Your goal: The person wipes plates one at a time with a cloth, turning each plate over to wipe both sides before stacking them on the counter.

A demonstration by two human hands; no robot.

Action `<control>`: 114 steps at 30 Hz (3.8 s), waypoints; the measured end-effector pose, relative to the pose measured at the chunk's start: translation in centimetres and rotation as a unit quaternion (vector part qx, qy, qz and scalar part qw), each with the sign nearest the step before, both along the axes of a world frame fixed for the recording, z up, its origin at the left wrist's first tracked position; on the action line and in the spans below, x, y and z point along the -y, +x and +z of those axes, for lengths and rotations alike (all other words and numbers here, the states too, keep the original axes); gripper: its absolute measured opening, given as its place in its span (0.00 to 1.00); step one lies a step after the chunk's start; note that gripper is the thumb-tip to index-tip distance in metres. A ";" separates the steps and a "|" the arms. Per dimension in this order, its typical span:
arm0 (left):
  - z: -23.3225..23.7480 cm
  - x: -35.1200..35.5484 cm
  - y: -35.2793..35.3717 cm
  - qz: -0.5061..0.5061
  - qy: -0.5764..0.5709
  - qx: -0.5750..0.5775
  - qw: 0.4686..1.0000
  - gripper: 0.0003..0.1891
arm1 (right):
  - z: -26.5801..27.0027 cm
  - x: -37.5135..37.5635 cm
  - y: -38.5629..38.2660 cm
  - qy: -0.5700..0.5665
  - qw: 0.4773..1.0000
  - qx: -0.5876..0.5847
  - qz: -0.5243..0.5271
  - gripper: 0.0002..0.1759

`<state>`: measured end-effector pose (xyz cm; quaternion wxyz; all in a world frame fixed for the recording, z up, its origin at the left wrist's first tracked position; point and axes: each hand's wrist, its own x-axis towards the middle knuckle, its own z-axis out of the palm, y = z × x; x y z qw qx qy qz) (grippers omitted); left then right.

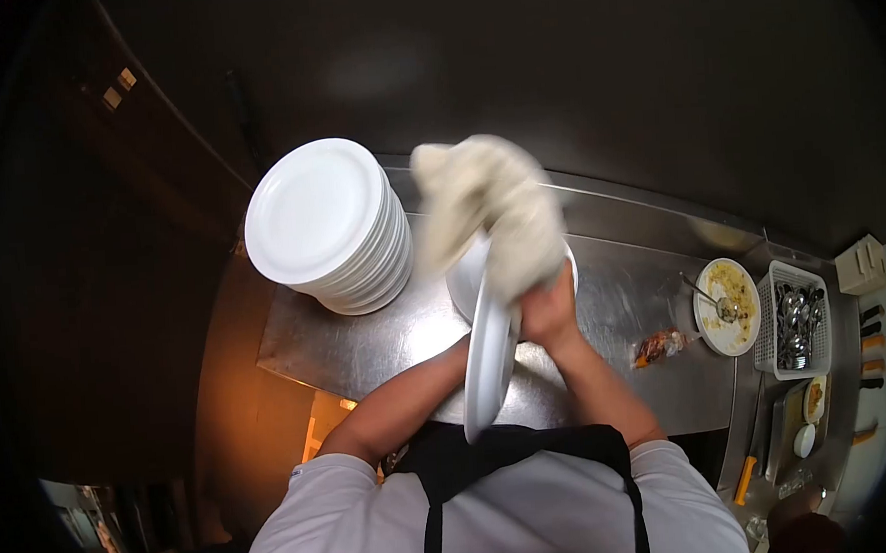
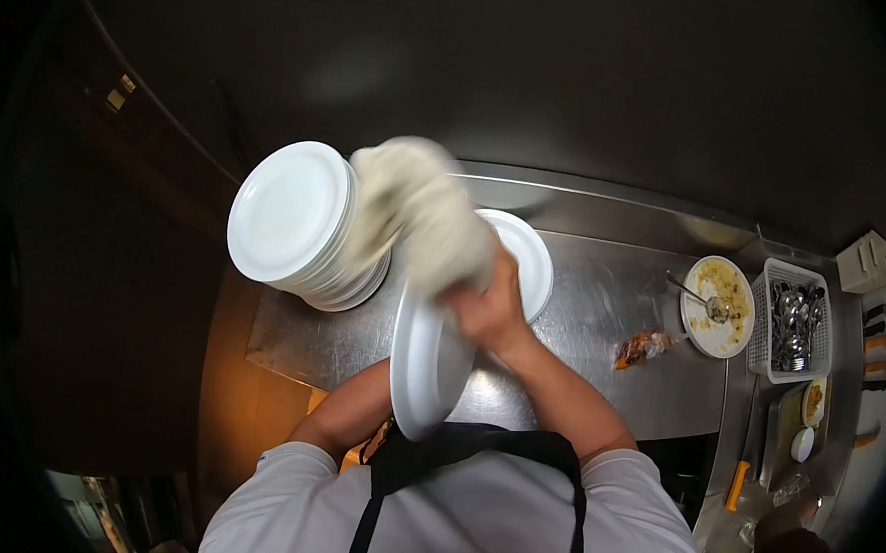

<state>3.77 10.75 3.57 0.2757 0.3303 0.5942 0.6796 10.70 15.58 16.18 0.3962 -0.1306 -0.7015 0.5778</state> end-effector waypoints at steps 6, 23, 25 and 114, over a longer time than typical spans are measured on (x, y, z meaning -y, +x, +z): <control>1.5 -1.5 -4.4 0.091 -0.032 -0.022 0.995 0.27 | -13.6 5.1 4.2 0.124 0.992 -0.017 -0.017 0.27; 12.4 3.2 -0.3 0.072 0.225 -0.122 0.964 0.29 | -3.1 -2.4 5.5 -0.355 0.884 -0.197 -0.233 0.22; 11.9 4.0 -1.1 0.102 0.202 -0.057 0.972 0.24 | -5.2 -0.8 4.7 -0.360 0.894 -0.162 -0.211 0.23; -6.9 24.1 4.6 0.139 -0.123 -0.266 0.946 0.40 | -11.2 9.7 5.7 0.463 0.766 0.427 -0.131 0.42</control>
